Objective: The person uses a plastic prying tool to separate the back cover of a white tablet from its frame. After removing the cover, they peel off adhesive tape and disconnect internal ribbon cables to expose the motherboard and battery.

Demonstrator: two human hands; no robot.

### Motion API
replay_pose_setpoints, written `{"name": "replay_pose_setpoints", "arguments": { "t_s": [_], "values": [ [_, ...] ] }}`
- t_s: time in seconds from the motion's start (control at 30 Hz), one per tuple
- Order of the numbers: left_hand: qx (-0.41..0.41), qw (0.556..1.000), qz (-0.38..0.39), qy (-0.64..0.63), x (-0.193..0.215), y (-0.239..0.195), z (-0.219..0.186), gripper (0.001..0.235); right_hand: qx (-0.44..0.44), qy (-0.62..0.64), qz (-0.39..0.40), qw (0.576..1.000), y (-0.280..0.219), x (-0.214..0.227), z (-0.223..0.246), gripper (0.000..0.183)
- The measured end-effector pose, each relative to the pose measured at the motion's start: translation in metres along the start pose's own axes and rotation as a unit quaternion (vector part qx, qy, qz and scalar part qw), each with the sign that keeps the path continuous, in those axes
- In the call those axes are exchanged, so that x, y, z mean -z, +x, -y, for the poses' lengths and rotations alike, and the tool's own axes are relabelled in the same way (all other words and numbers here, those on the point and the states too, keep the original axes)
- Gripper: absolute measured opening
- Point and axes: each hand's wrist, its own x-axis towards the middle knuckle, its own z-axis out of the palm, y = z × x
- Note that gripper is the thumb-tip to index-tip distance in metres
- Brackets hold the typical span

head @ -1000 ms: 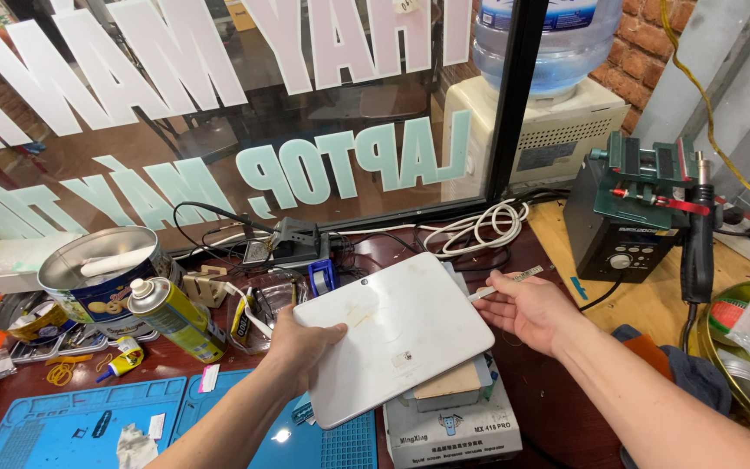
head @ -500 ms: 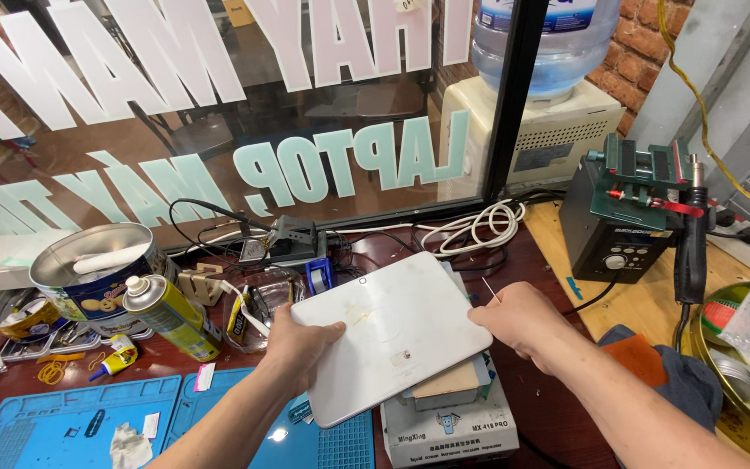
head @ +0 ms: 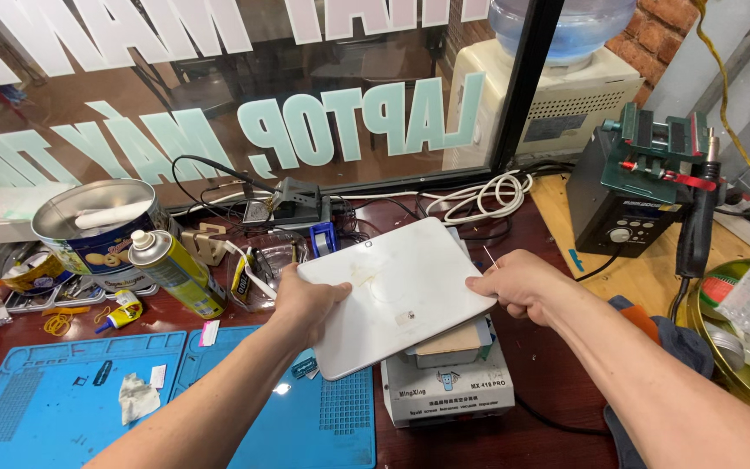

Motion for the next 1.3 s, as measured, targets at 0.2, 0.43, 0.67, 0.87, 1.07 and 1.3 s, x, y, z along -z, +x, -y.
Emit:
{"name": "replay_pose_setpoints", "arguments": {
  "t_s": [0.2, 0.43, 0.67, 0.87, 1.07, 1.3],
  "values": [
    [-0.038, 0.999, -0.015, -0.016, -0.001, 0.003, 0.003, 0.096, 0.038, -0.003, 0.014, 0.999, -0.006, 0.0, 0.01, 0.027],
    [-0.009, 1.0, 0.014, -0.007, 0.006, -0.004, -0.003, 0.098, 0.046, -0.016, -0.013, 0.999, -0.011, 0.001, 0.013, 0.034],
    [-0.021, 0.999, 0.023, 0.01, 0.007, -0.004, -0.004, 0.094, 0.084, -0.046, -0.076, 0.993, 0.007, -0.009, 0.02, 0.034],
    [-0.017, 0.999, 0.017, 0.041, 0.005, -0.004, -0.004, 0.091, 0.159, -0.055, -0.062, 0.984, 0.019, -0.018, 0.021, 0.038],
    [-0.005, 1.0, 0.019, 0.01, 0.005, -0.004, -0.004, 0.092, 0.205, -0.129, -0.11, 0.964, 0.01, -0.02, 0.016, 0.04],
    [-0.023, 0.999, 0.035, 0.034, 0.007, -0.001, -0.003, 0.082, 0.189, -0.055, -0.178, 0.964, 0.025, 0.007, 0.017, 0.042]
  ]
}}
